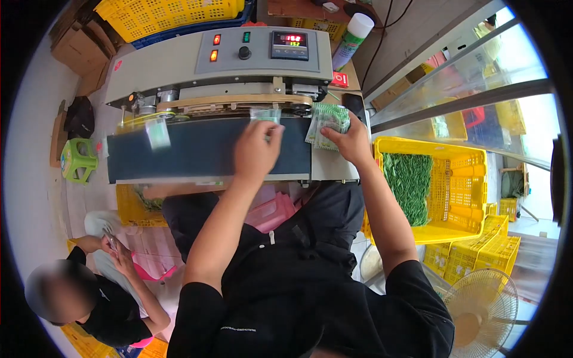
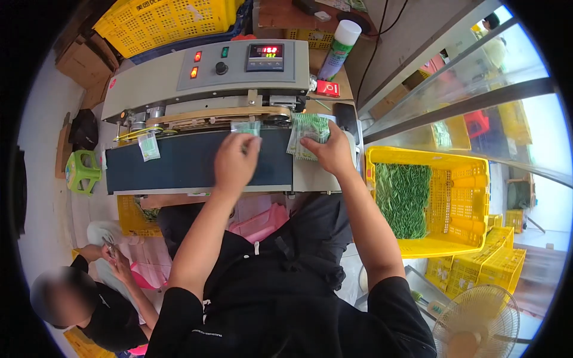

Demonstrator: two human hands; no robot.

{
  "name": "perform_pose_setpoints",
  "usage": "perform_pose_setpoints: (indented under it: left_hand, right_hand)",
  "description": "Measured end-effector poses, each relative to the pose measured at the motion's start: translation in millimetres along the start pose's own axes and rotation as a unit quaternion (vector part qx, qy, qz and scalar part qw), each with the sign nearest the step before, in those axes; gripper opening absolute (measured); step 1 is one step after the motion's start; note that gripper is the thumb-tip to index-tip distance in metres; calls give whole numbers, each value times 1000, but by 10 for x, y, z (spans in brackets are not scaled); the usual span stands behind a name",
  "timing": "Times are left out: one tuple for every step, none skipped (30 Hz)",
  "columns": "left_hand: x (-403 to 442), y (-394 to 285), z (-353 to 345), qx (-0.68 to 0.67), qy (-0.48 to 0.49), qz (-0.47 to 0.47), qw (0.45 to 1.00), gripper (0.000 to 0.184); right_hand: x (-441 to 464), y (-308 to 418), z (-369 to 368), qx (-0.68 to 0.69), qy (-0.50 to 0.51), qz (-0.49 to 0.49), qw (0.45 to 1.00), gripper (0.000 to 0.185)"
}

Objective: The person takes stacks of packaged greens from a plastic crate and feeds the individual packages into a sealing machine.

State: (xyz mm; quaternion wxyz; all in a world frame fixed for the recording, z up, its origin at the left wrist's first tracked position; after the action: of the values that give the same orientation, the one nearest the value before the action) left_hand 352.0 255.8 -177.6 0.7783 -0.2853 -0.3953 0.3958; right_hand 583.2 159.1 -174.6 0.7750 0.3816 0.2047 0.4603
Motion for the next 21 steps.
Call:
perform_pose_setpoints:
  left_hand:
    - [-4,-69,-115,4,24,17,1000,20]
    - [7,-116,-244,8,48,33,998,21]
    - [38,-122,-366,-1,74,55,996,22]
    - [86,-131,-466,-4,86,64,994,22]
    - [121,-133,-555,-9,100,72,992,22]
    - [146,-129,-617,-31,96,69,993,22]
    - [177,-161,-633,-36,95,66,993,22]
    - [181,-165,-653,-52,116,98,987,22]
    - [166,-165,-668,-66,138,131,980,22]
    - [168,-184,-650,-77,115,116,984,22]
    - [181,-185,-637,-78,115,116,984,22]
    - [185,-175,-610,-67,106,125,984,22]
    - [175,-153,-581,-56,97,134,985,22]
    - [159,-107,-565,-54,98,137,984,22]
    - [156,-46,-545,-43,95,141,984,22]
    - [156,-19,-496,-32,93,146,984,23]
    - [137,5,-437,-26,82,150,985,23]
    - [123,29,-383,-22,82,153,985,23]
    - [120,56,-309,-19,56,146,987,23]
    - [116,99,-232,-16,30,139,990,23]
    - [94,221,-184,-9,31,142,989,23]
  right_hand:
    - [19,-31,-33,17,3,-5,1000,43]
    - [38,-33,-59,15,4,1,1000,43]
    - [38,-45,-79,38,10,-6,999,46]
    - [32,3,-67,59,15,-13,998,48]
    - [14,64,-44,44,12,-15,999,41]
    - [5,86,-37,52,14,-14,998,41]
    - [2,95,-28,60,16,-15,998,41]
    - [-4,99,-22,68,21,-6,997,41]
    - [-18,72,-15,65,20,-9,998,41]
    - [-23,58,-24,79,24,-10,997,41]
    - [-11,56,-31,94,29,-10,995,41]
    - [-12,49,-22,94,30,-11,995,41]
    - [-26,91,2,96,27,-29,995,40]
    - [-38,106,4,97,25,-47,994,40]
    - [-26,51,-19,119,24,-69,990,40]
    - [-17,8,-30,111,17,-49,992,42]
    - [-11,-46,-38,105,10,-29,994,43]
    - [11,-109,-44,65,6,-11,998,47]
    - [31,-114,-36,52,9,-13,999,48]
    - [52,-116,-33,38,12,-15,999,50]
    - [87,-148,-44,31,21,2,999,50]
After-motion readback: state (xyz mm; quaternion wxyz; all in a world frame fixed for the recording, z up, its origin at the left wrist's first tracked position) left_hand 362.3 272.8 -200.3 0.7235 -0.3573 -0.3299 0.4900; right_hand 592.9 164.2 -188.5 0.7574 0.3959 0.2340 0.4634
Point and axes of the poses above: each hand's wrist, its own x-axis towards the middle knuckle, its own z-axis out of the back of the hand, y = z × x, the point moved 3 cm from there along x, towards the middle knuckle, and after that the axes turned 2 degrees about -x, right-handed, at the moved point
